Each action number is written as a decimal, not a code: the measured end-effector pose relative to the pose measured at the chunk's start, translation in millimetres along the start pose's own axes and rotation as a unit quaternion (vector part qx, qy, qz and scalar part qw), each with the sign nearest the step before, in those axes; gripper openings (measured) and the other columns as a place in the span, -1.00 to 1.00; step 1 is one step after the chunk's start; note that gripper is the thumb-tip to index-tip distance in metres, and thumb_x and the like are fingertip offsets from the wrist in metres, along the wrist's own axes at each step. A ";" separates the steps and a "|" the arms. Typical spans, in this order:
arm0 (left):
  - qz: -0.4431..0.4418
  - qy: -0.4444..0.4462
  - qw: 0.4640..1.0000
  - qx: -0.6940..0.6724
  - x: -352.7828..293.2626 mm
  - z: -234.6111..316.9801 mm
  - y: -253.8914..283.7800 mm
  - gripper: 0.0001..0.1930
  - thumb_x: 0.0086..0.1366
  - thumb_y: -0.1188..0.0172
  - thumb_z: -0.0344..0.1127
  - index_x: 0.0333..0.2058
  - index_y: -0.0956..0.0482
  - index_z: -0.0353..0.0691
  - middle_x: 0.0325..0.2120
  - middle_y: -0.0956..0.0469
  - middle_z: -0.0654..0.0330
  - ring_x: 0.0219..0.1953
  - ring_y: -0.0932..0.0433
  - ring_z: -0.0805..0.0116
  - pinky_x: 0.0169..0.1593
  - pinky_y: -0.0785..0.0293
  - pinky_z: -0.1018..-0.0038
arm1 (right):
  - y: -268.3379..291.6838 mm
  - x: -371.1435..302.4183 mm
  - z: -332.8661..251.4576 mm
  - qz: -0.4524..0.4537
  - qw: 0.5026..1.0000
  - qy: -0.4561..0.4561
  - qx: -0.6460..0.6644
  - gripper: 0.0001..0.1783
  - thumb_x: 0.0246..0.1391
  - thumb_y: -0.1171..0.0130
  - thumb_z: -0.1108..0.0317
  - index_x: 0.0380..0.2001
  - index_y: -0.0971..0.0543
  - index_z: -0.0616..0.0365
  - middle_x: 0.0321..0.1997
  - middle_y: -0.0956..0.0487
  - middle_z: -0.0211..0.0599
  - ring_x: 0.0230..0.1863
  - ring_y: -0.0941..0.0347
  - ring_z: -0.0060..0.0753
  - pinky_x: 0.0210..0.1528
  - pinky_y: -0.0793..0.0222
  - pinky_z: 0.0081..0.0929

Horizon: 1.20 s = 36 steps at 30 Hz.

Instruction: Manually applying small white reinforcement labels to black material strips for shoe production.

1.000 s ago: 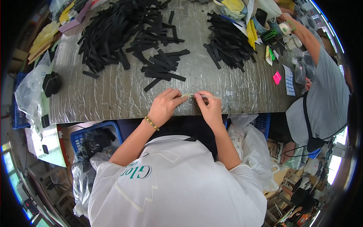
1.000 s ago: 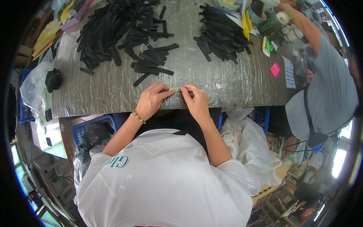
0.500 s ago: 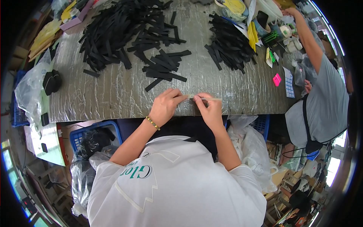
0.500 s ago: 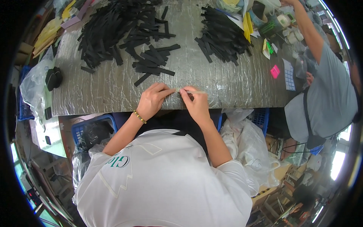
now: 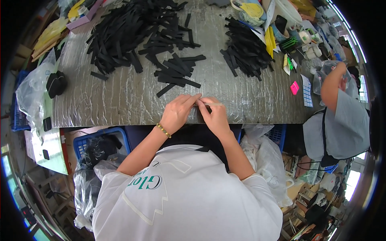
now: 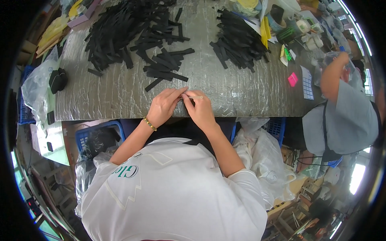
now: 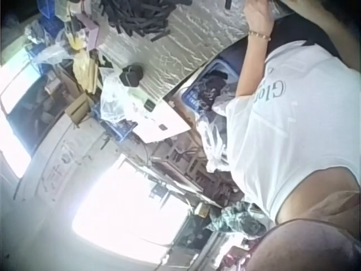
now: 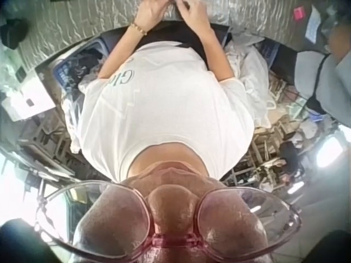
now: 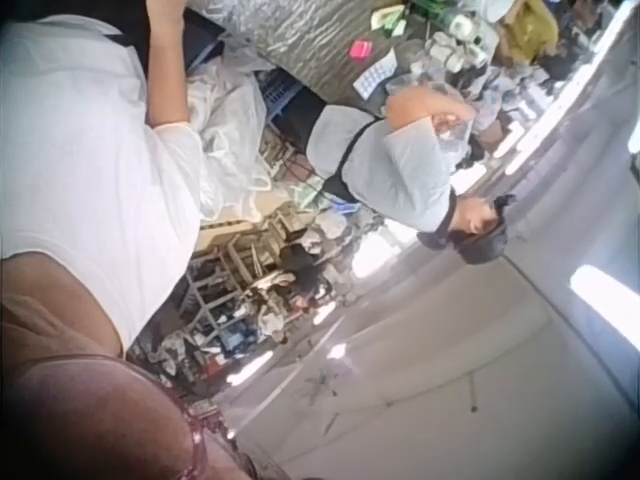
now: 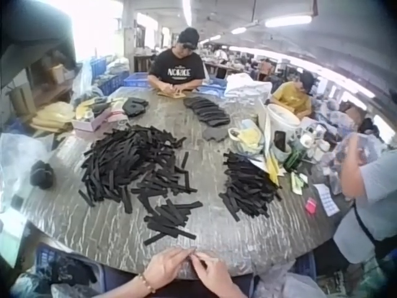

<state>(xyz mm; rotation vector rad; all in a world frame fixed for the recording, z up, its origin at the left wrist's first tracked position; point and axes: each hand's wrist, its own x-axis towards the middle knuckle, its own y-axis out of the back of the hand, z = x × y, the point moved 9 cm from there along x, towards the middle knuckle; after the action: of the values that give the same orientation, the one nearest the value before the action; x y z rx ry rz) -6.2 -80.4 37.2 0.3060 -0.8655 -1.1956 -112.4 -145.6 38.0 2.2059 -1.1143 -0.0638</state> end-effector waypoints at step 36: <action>0.156 0.114 0.980 -0.045 -9.3 -33.7 82.0 -0.85 0.17 -0.30 -0.58 -0.27 -0.61 -0.30 -0.24 -0.66 0.11 -0.18 -0.62 0.11 -0.09 -0.56 0.37 | -1.5 44.0 9.5 0.005 0.988 0.082 -0.130 -0.76 0.06 -0.31 0.39 -0.18 -0.59 0.20 -0.18 -0.50 -0.16 -0.04 -0.44 0.02 0.03 -0.35 -0.20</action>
<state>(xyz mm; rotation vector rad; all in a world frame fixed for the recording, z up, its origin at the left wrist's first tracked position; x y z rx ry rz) 73.3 -49.1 62.9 0.2188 -0.6305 -0.8842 -86.4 -182.3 40.2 1.9371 -0.9678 -0.0215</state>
